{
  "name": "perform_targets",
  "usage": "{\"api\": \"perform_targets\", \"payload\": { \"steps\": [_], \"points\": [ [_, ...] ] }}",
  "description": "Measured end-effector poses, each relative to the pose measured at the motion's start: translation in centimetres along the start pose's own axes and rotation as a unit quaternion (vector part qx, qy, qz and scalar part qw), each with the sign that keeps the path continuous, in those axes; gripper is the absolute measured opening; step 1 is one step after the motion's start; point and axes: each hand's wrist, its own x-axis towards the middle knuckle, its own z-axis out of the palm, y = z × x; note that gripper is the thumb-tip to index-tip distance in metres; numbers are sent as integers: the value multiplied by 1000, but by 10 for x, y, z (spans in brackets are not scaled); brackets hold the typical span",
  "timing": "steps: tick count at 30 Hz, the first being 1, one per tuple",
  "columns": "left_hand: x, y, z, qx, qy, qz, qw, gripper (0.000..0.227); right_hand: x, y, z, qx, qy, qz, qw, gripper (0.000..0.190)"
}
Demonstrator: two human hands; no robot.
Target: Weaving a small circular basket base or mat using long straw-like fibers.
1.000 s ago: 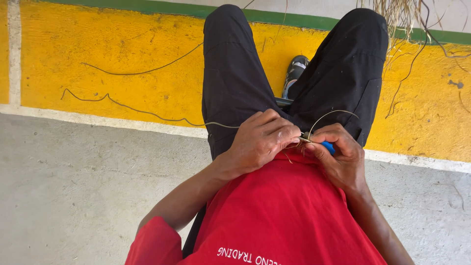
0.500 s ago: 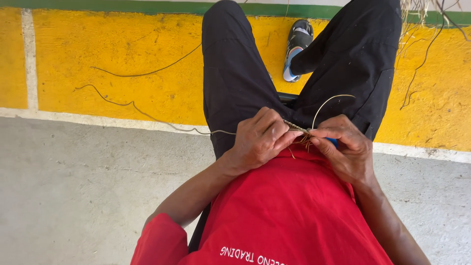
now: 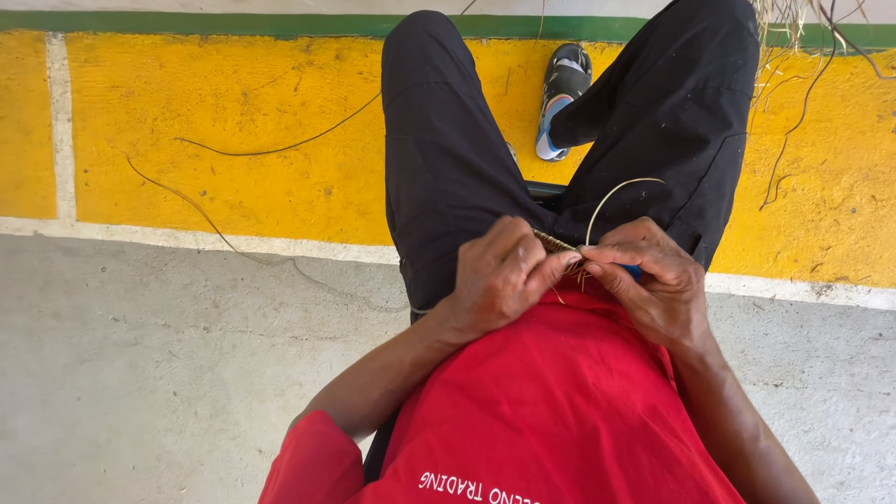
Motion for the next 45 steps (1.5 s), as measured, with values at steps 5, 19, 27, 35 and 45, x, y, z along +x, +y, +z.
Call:
{"api": "perform_targets", "payload": {
  "steps": [5,19,27,35,45],
  "points": [
    [24,4,-25,20,2,27,999,30,-1,-2,-8,-18,-30,40,999,22],
    [36,-3,-29,-112,-137,-78,981,15,9,19,-20,112,-42,92,989,33],
    [45,-19,-18,-91,-137,-16,986,12,55,11,-20,-46,-82,175,980,16],
    [72,-30,-5,-83,-200,-48,975,21,55,12,-33,78,56,114,989,16],
    [66,-41,2,-86,-192,-46,976,26,15,-7,-25,87,27,196,976,33]
  ]
}}
